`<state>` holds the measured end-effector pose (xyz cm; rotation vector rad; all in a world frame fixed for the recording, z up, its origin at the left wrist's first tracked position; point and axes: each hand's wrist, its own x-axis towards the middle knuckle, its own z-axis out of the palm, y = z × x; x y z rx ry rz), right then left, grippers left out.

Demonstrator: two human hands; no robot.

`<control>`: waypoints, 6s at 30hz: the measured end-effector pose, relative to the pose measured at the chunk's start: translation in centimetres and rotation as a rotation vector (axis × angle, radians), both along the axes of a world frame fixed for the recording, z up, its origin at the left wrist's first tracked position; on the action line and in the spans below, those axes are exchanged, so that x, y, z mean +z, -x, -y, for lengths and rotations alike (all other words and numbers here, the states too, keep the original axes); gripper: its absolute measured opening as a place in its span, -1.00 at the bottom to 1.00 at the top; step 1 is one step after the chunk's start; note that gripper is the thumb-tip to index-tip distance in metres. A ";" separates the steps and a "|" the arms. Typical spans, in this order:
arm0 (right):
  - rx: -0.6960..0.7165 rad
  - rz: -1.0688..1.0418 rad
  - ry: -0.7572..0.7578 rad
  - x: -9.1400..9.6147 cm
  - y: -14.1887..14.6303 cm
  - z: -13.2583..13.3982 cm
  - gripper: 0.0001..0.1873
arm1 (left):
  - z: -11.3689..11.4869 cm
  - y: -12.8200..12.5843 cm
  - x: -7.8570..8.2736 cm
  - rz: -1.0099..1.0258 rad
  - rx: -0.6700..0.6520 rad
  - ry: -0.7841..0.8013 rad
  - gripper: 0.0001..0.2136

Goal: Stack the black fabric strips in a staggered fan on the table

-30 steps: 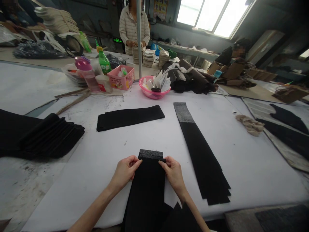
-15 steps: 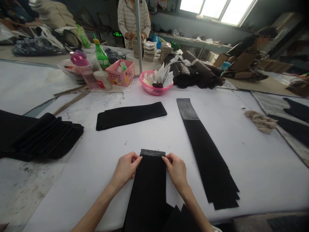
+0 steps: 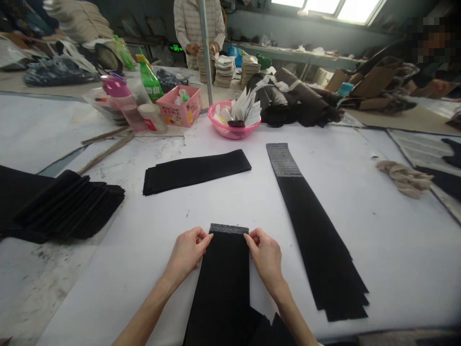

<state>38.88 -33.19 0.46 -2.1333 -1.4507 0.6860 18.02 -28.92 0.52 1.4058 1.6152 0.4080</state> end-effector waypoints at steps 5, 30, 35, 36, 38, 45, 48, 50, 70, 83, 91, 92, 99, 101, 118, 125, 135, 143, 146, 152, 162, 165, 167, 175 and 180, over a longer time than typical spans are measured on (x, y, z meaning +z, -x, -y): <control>-0.021 -0.028 -0.015 -0.1 -0.1 0.0 -0.77 | 0.1 -0.1 0.0 -0.012 -0.008 -0.002 -0.67; -0.046 -0.018 0.091 0.3 -0.4 -0.8 -0.82 | 0.0 -0.2 0.0 -0.081 -0.048 0.010 -0.65; -0.048 -0.027 0.103 0.3 -0.4 -0.9 -0.82 | 0.0 -0.3 0.1 -0.083 -0.026 0.015 -0.64; -0.047 -0.029 0.101 0.3 -0.5 -0.9 -0.82 | 0.0 -0.2 0.1 -0.080 -0.023 0.016 -0.64; -0.044 -0.036 0.100 0.2 -0.5 -0.9 -0.82 | 0.1 -0.2 0.0 -0.072 -0.024 0.015 -0.64; -0.036 -0.097 0.159 0.3 -0.7 -1.3 -0.81 | 0.2 -0.1 -0.3 -0.043 -0.013 0.012 -0.64; -0.026 -0.086 0.154 0.4 -0.7 -1.3 -0.80 | 0.1 -0.2 -0.2 -0.056 -0.007 0.007 -0.64; -0.017 -0.086 0.150 0.4 -0.7 -1.3 -0.79 | 0.1 -0.2 -0.3 -0.066 0.002 0.012 -0.65; -0.026 -0.102 0.160 0.5 -0.7 -1.4 -0.81 | 0.1 -0.1 -0.3 -0.058 -0.008 0.008 -0.66; -0.028 -0.066 0.092 0.5 -0.6 -0.9 -0.92 | 0.8 -0.9 0.5 -0.573 -0.390 -0.674 -0.76; 0.013 -0.085 0.067 0.1 -0.8 -0.7 -0.89 | 0.8 -1.2 -0.3 -0.642 -0.732 -0.805 -0.56; 0.024 -0.093 0.063 0.1 -0.9 -0.6 -0.89 | 0.8 -1.2 -0.2 -0.646 -0.732 -0.802 -0.56; 0.039 0.015 0.009 0.5 -1.6 -0.5 -0.92 | 1.1 -1.1 -0.2 -0.650 -0.703 -0.815 -0.55; 0.056 0.017 -0.026 0.7 -1.6 -0.4 -0.95 | 1.1 -1.0 -0.2 -0.641 -0.696 -0.823 -0.55; 0.059 -0.081 0.027 0.5 -2.2 -1.0 -0.93 | 2.0 0.5 -2.0 -0.550 -0.549 -1.000 -0.65; 0.290 0.189 -0.208 2.0 0.9 -2.6 -0.91 | 1.8 0.5 -2.0 -0.512 -0.542 -0.942 -0.68; 0.533 0.395 -0.141 1.7 3.2 -5.7 -0.89 | -2.6 0.8 0.7 -0.287 -0.580 -0.678 -0.86; 0.604 0.344 -0.137 2.1 3.0 -6.5 -0.89 | -3.9 0.9 0.8 -0.244 -0.632 -0.660 -0.89; 0.628 0.305 -0.156 1.9 2.6 -6.5 -0.92 | -3.9 0.9 0.6 -0.240 -0.638 -0.675 -0.89; 0.640 0.203 -0.282 0.5 1.9 -5.6 -0.96 | -3.5 0.7 0.4 -0.257 -0.634 -0.723 -0.91; 0.721 0.281 -0.430 -1.0 1.9 -4.4 -0.81 | -2.4 0.9 -0.7 -0.335 -0.703 -0.864 -0.84; 0.766 0.311 -0.428 -0.9 1.9 -4.3 -0.79 | -2.2 0.9 -0.9 -0.410 -0.747 -0.918 -0.82; 0.787 0.328 -0.424 -0.9 1.9 -4.3 -0.78 | -2.1 0.8 -0.9 -0.488 -0.771 -0.970 -0.82; 0.847 0.337 -0.407 -0.4 1.7 -4.1 -0.73 | -1.6 0.6 -1.2 -0.608 -0.814 -1.037 -0.78; 0.846 0.347 -0.414 -0.5 1.5 -4.2 -0.75 | -1.1 0.5 -1.3 -0.587 -0.805 -1.021 -0.77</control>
